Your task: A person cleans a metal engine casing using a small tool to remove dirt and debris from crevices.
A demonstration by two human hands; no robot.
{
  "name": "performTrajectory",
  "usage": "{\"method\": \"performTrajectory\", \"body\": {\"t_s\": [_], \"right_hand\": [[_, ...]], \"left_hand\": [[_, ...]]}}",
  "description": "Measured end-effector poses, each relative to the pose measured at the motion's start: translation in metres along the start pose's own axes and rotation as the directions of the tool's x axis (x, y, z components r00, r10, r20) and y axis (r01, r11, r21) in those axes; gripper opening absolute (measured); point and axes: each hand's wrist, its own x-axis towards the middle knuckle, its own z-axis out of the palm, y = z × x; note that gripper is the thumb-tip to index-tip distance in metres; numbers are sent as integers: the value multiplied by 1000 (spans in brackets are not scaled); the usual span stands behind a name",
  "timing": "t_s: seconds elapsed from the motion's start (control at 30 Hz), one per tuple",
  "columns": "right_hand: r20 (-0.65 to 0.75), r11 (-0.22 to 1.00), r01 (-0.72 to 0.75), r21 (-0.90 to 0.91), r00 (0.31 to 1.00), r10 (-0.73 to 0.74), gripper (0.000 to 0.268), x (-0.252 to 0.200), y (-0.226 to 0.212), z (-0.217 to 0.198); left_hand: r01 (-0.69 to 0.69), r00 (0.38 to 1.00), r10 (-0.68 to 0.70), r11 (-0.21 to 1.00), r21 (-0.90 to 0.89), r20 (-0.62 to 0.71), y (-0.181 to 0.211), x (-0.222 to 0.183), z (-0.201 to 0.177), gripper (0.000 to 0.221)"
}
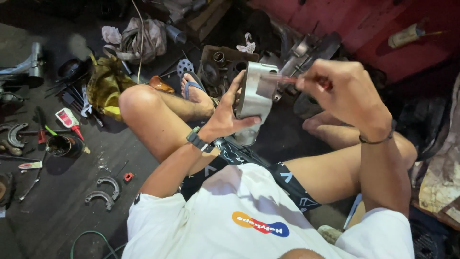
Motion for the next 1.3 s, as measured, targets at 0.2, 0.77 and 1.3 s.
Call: {"method": "performTrajectory", "body": {"t_s": [0.2, 0.77, 1.3], "right_hand": [[5, 999, 11, 42, 1000, -12, 8, 0, -6, 4], [123, 963, 49, 264, 989, -84, 11, 8, -20, 15], [104, 968, 124, 217, 983, -150, 12, 28, -23, 18]], "left_hand": [[6, 1000, -6, 1000, 9, 1, -9, -2, 0, 111], [-21, 999, 15, 986, -164, -38, -15, -16, -14, 113], [-30, 994, 26, 999, -41, -104, -18, -19, -29, 116]]}}
